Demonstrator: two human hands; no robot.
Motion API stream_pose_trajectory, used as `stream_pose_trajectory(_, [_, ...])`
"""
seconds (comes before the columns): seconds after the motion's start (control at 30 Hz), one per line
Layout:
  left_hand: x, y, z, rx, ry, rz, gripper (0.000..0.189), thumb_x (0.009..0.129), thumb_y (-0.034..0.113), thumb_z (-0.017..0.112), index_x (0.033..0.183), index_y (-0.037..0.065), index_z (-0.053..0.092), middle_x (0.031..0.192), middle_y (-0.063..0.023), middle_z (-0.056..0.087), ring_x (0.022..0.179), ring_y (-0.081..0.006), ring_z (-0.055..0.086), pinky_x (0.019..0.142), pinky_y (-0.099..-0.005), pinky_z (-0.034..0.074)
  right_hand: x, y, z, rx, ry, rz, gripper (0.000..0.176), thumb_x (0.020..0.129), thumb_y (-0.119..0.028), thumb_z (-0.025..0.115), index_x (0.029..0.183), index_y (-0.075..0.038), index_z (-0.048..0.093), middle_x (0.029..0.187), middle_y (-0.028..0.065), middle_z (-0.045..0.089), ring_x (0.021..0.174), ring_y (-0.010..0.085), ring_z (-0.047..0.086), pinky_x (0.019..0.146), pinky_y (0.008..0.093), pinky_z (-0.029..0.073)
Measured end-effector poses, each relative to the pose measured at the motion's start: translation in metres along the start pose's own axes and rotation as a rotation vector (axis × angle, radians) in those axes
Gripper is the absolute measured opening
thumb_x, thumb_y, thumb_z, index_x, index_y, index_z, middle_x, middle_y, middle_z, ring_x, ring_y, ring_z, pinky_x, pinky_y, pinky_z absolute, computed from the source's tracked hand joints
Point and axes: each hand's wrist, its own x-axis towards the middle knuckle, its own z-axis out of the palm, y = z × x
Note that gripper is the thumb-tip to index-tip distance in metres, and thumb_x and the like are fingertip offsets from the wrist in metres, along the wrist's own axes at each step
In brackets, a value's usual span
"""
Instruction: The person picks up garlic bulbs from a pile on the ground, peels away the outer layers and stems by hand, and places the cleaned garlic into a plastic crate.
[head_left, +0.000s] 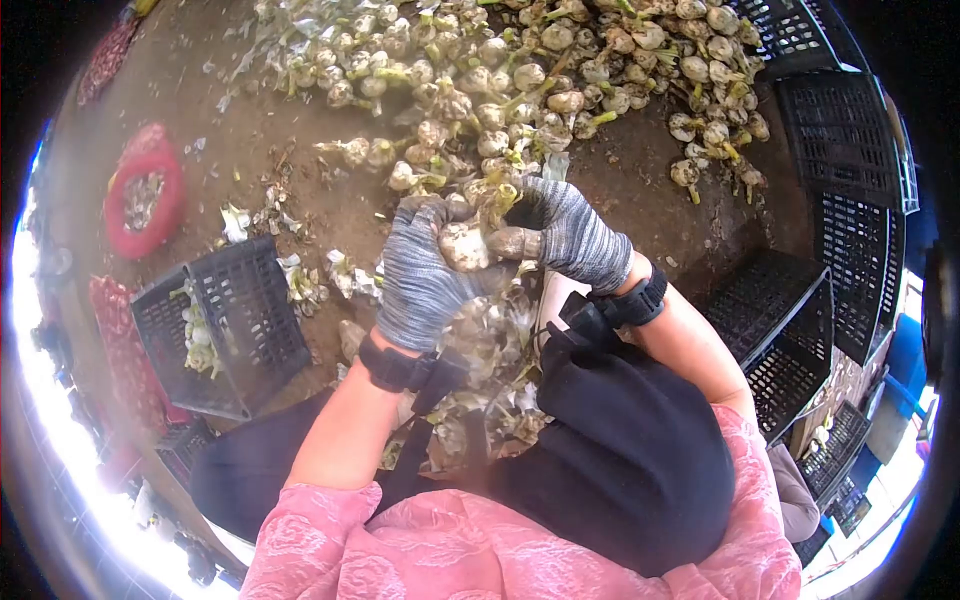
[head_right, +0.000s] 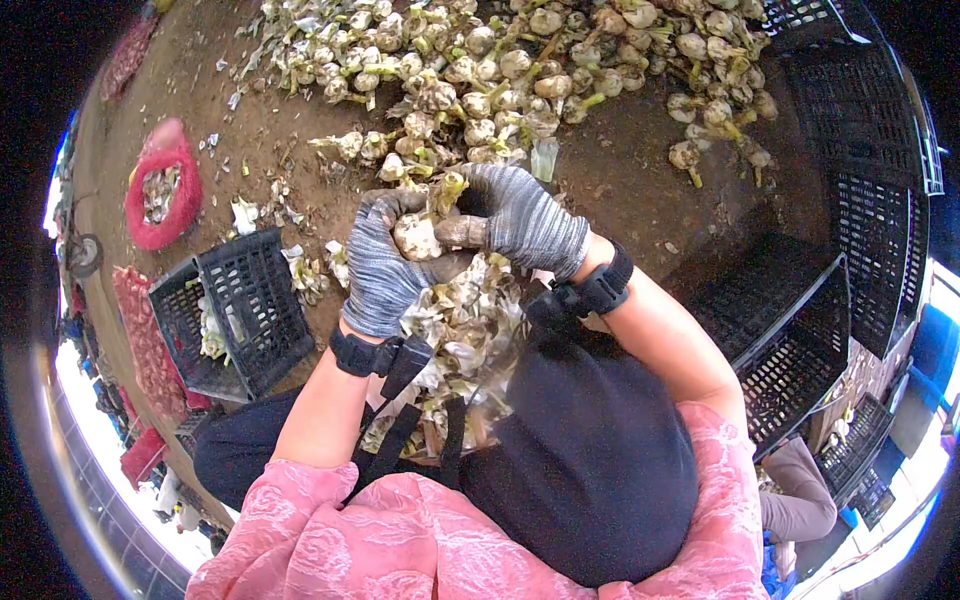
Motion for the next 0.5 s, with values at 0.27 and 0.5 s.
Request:
stream_pose_trajectory(0.27, [-0.003,-0.016,-0.001,-0.725,-0.209,-0.318,0.060,0.063,0.033,0.074,0.108,0.002,0.048,0.086,-0.0073,0.057,0.075,-0.0151,0.056,0.066,-0.0270,0.048,-0.003,-0.006,-0.004,-0.067,-0.060,0.004,0.034,0.077,-0.011,0.062,0.106,0.002,0.053,0.094,0.0028,0.059,0.084,0.0093,0.052,0.077,0.0262,0.044])
stream_pose_trajectory(0.5, [0.001,0.010,0.000,-1.282,-0.155,-0.757,0.066,0.072,0.059,0.054,0.111,0.006,0.050,0.072,-0.0068,0.059,0.049,-0.0128,0.051,0.034,-0.0229,0.036,-0.001,0.001,-0.012,-0.169,-0.062,0.003,0.027,0.077,-0.010,0.061,0.101,0.001,0.056,0.087,0.0041,0.061,0.080,0.0109,0.054,0.072,0.0269,0.045])
